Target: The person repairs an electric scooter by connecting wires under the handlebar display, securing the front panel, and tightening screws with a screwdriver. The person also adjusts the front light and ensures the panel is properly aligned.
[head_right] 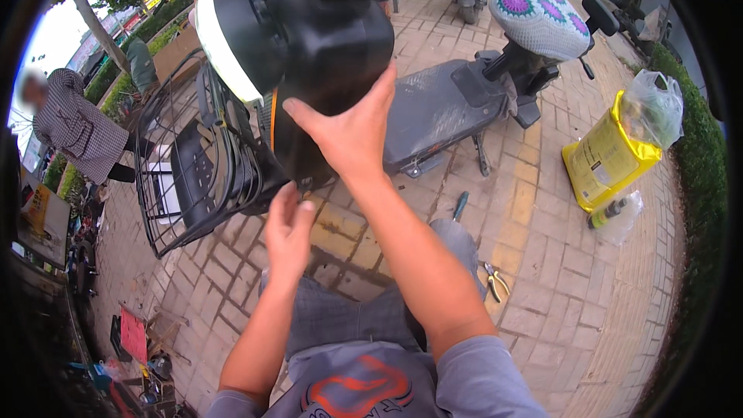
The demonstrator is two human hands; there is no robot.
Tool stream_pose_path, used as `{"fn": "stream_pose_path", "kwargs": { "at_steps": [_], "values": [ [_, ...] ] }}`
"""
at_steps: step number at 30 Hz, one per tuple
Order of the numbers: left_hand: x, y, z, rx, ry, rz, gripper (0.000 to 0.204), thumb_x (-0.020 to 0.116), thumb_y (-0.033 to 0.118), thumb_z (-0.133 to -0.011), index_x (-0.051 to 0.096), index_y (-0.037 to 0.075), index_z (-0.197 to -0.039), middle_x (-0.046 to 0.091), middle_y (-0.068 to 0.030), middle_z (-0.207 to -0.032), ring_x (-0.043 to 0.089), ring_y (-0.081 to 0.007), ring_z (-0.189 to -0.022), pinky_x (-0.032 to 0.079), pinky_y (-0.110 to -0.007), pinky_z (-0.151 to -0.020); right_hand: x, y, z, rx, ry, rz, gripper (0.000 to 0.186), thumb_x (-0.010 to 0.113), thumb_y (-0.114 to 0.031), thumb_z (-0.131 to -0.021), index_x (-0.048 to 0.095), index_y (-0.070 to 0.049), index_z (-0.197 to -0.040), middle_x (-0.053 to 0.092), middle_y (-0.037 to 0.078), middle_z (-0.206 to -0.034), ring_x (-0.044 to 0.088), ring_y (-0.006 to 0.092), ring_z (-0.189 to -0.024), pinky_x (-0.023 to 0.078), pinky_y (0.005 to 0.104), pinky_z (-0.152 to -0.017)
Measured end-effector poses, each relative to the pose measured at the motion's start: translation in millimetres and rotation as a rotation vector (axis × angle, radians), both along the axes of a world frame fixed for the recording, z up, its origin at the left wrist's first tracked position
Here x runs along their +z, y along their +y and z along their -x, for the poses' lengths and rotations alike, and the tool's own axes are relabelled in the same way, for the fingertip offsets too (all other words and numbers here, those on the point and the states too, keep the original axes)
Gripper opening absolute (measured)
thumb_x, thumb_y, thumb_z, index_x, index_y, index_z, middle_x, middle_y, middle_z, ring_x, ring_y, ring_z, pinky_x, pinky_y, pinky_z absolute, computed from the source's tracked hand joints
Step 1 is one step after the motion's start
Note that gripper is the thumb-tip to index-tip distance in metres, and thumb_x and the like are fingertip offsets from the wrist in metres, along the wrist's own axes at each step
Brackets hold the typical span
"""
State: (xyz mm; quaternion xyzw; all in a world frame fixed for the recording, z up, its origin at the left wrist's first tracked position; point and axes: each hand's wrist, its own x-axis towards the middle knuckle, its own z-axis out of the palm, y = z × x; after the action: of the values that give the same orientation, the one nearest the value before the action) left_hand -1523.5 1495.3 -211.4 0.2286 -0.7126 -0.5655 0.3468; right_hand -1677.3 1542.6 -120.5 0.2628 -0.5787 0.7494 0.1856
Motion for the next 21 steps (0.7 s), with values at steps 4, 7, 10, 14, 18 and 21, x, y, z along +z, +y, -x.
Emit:
{"fn": "stream_pose_path", "kwargs": {
  "at_steps": [4,7,10,14,18,21],
  "values": [
    [-57,-54,35,0.116,-0.109,0.227,0.084,0.067,0.010,-0.086,0.010,-0.005,-0.147,0.037,-0.0217,-0.141,0.038,-0.0286,-0.132,0.030,-0.042,-0.109,-1,-1,3,0.024,0.012,-0.014,0.093,0.089,-0.021,-0.063,0.028,0.006,-0.127,0.047,0.018,-0.123,0.049,0.0248,-0.112,0.041,0.0352,-0.098],
    [-58,-63,58,-0.108,0.233,-0.180,0.082,0.069,0.017,-0.087,0.015,-0.001,-0.147,0.039,-0.0158,-0.140,0.041,-0.0260,-0.128,0.032,-0.042,-0.107,-1,1,2,0.037,-0.006,-0.024,0.093,0.088,-0.021,-0.063,0.027,0.006,-0.128,0.046,0.019,-0.123,0.049,0.0255,-0.112,0.041,0.0359,-0.098],
    [-50,-55,69,-0.196,0.507,-0.670,0.075,0.070,0.025,-0.088,0.025,0.006,-0.144,0.044,-0.0085,-0.135,0.046,-0.0227,-0.120,0.034,-0.040,-0.104,-1,1,5,0.018,-0.018,-0.037,0.097,0.088,-0.022,-0.063,0.024,0.007,-0.129,0.046,0.020,-0.123,0.048,0.0265,-0.113,0.041,0.0365,-0.099],
    [-48,-66,65,-0.234,0.520,-0.676,0.052,0.068,0.030,-0.089,0.043,0.011,-0.130,0.051,-0.0052,-0.130,0.046,-0.0223,-0.120,0.034,-0.039,-0.104,-1,0,5,-0.015,-0.033,-0.065,0.104,0.089,-0.027,-0.061,0.021,0.009,-0.131,0.044,0.022,-0.125,0.047,0.0280,-0.116,0.039,0.0370,-0.100],
    [-50,-68,68,-0.290,0.570,-0.776,0.052,0.067,0.036,-0.089,0.045,0.011,-0.129,0.051,-0.0072,-0.129,0.043,-0.0256,-0.123,0.030,-0.044,-0.106,-2,-3,2,-0.020,-0.031,-0.071,0.104,0.089,-0.028,-0.061,0.021,0.009,-0.131,0.044,0.023,-0.126,0.047,0.0283,-0.116,0.040,0.0368,-0.100],
    [-48,-80,67,-0.323,0.435,-0.946,0.061,0.064,0.047,-0.088,0.045,0.010,-0.132,0.051,-0.0080,-0.130,0.040,-0.0268,-0.125,0.022,-0.048,-0.110,1,-2,3,-0.049,-0.013,-0.080,0.103,0.090,-0.029,-0.061,0.022,0.009,-0.129,0.045,0.023,-0.125,0.048,0.0282,-0.115,0.040,0.0367,-0.099]
  ]
}}
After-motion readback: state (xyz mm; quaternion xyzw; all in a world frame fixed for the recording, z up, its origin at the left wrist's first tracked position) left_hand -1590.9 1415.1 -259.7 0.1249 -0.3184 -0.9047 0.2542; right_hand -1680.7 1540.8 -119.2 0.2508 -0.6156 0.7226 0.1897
